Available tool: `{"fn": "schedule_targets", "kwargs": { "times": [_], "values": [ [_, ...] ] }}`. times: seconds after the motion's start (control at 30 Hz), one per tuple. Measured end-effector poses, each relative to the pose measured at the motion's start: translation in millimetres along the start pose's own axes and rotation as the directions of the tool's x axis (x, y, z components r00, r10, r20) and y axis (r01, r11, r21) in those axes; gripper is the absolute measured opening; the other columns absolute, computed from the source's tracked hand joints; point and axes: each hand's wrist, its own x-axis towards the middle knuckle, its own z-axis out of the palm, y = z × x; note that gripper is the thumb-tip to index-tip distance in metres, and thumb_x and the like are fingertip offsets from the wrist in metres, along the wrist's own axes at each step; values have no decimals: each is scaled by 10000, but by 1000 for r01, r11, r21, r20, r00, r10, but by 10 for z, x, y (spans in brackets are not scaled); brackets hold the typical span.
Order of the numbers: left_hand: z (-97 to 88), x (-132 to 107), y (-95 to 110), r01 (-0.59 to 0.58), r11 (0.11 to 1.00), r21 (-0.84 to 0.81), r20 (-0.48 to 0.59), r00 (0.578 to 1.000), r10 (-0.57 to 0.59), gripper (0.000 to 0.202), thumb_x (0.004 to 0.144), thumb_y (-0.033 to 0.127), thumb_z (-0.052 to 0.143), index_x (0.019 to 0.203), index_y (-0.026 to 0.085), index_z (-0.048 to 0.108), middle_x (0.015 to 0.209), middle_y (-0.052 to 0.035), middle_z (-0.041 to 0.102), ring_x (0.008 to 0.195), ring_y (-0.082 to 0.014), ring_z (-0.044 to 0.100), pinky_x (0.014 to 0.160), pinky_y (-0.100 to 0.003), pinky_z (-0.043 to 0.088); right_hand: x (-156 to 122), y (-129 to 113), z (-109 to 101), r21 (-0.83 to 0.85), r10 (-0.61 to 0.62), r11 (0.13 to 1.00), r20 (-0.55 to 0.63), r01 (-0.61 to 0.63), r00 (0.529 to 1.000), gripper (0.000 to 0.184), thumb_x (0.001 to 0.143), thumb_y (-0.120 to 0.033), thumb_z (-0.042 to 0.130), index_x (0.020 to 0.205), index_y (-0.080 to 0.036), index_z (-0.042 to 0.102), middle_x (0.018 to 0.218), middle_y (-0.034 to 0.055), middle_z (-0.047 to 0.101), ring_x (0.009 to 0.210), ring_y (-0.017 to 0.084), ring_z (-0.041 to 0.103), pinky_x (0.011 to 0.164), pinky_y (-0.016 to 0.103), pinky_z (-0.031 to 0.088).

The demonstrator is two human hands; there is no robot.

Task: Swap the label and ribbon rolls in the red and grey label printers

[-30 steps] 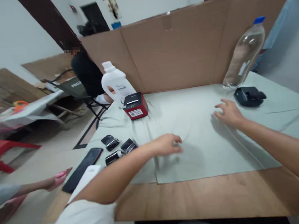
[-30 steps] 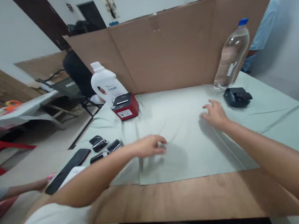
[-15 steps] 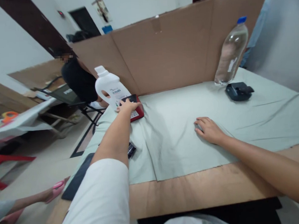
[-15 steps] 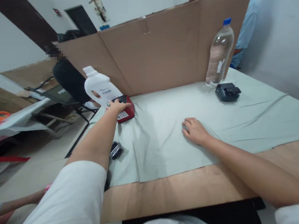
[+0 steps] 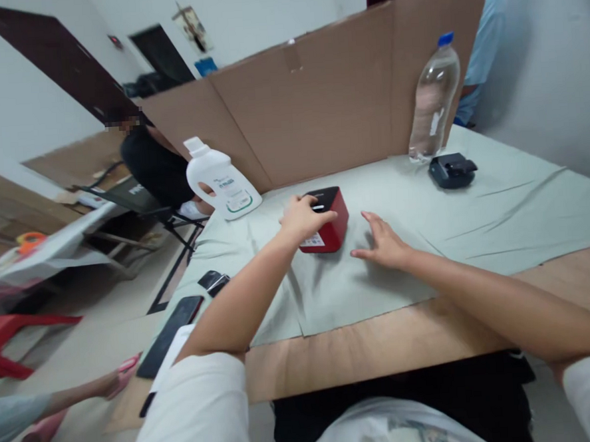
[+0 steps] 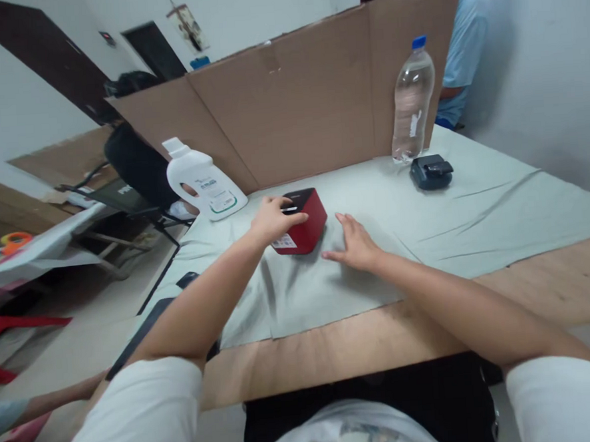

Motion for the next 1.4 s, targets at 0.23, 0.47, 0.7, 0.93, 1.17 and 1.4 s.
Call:
{"fn": "schedule_targets", "kwargs": {
  "times": [0.23,0.47,0.7,0.93,1.17,1.4],
  "values": [
    [228,-736,378,-90,996,-29,16,996,90,636,755,609,612,1266,233,578,1338,-150,447,1183,-402,478,1007,-552,331,-192,-407,181,230,-68,967,-170,107,983,1263,734,-561,714,1511,-198,-213,1611,211,-10,1481,404,-16,1159,646,143],
    [323,-1017,191,-143,979,-142,38,988,150,507,912,494,410,1347,245,485,1420,-142,395,1311,-371,389,1078,-562,281,-330,-262,86,324,-86,940,-68,104,994,1177,771,-475,699,1527,-208,-162,1606,212,79,1478,339,165,1148,582,267],
    [169,-661,-275,89,765,-637,143,990,3,608,717,239,518,1319,216,437,1421,-123,386,1177,-256,512,929,-403,473,-289,-436,-88,11,-176,984,-176,180,969,1023,723,-487,735,1526,-272,138,1605,146,124,1471,379,157,1144,626,252],
    [362,-492,-427,328,529,-783,378,926,-14,865,529,148,495,1371,284,356,1267,-74,515,1076,-221,560,711,-292,485,-375,-418,-28,-130,-343,938,-220,321,913,808,808,-498,645,1472,-273,244,1574,123,247,1464,378,183,1136,632,268],
    [400,-427,-514,384,437,-813,463,882,87,931,502,146,507,1399,318,328,1217,-44,561,1004,-207,600,704,-289,481,-358,-414,-46,-196,-398,914,-283,354,872,911,820,-519,630,1519,-321,80,1593,95,185,1465,369,182,1136,619,289],
    [295,-483,-492,340,525,-780,430,901,55,799,597,206,553,1375,254,380,1266,-83,561,1092,-232,584,840,-356,475,-370,-384,-72,-147,-357,933,-266,328,896,892,817,-604,593,1514,-259,158,1485,155,361,1391,379,323,1109,607,323]
  ]
}}
